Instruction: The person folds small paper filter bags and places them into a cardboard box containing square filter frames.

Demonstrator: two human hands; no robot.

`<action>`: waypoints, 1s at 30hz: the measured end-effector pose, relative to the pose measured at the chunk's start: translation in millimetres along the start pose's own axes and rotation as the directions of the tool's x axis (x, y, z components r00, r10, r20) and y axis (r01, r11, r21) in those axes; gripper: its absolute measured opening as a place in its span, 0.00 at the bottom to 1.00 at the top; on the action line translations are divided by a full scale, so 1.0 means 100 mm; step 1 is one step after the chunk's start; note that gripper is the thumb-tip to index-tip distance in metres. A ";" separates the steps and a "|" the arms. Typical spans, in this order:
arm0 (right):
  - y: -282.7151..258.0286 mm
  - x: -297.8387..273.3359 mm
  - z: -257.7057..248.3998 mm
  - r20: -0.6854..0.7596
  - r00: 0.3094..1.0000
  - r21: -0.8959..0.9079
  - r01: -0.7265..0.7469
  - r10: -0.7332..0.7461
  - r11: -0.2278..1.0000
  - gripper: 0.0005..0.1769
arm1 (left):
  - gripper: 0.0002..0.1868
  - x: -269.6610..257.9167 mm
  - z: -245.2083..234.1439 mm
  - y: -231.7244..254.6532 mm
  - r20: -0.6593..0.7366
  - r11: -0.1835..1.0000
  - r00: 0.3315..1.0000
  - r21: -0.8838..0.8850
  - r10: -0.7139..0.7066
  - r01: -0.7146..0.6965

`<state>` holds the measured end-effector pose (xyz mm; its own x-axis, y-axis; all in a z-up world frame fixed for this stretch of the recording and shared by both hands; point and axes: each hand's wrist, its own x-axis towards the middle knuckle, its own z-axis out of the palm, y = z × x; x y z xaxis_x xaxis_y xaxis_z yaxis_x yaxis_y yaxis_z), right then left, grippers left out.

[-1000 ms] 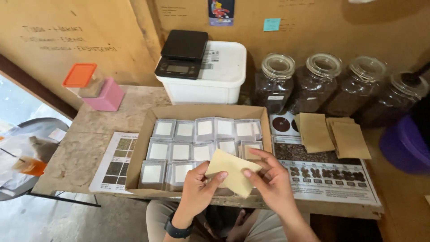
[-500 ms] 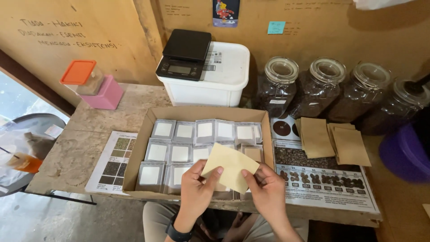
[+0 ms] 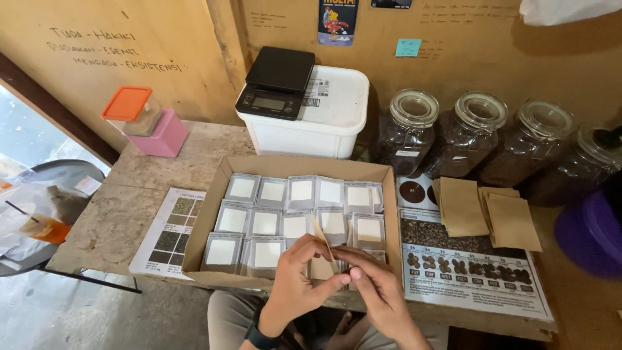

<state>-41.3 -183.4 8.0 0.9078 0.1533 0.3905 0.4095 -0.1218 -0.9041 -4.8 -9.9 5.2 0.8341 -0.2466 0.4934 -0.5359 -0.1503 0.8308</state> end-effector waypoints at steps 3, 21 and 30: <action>0.06 -0.02 0.01 -0.001 1.000 -0.015 0.029 -0.029 0.999 0.21 | 0.18 -0.01 -0.03 -0.04 0.037 0.998 0.999 -0.055 -0.031 0.033; 0.21 -0.15 0.00 0.000 0.999 -0.162 -0.048 0.048 0.986 0.20 | 0.14 -0.06 -0.04 -0.11 0.026 0.983 0.998 -0.173 -0.064 0.067; 0.13 -0.14 0.01 -0.019 0.992 -0.095 -0.128 0.127 0.987 0.19 | 0.13 -0.08 -0.02 -0.16 0.013 0.983 0.999 -0.179 -0.035 0.037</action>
<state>-48.7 -186.3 -9.1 0.9539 0.1175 0.2760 0.2967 -0.2330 -0.9261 -3.0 -3.3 -11.4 0.8508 -0.2533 0.4604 -0.4726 0.0141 0.8812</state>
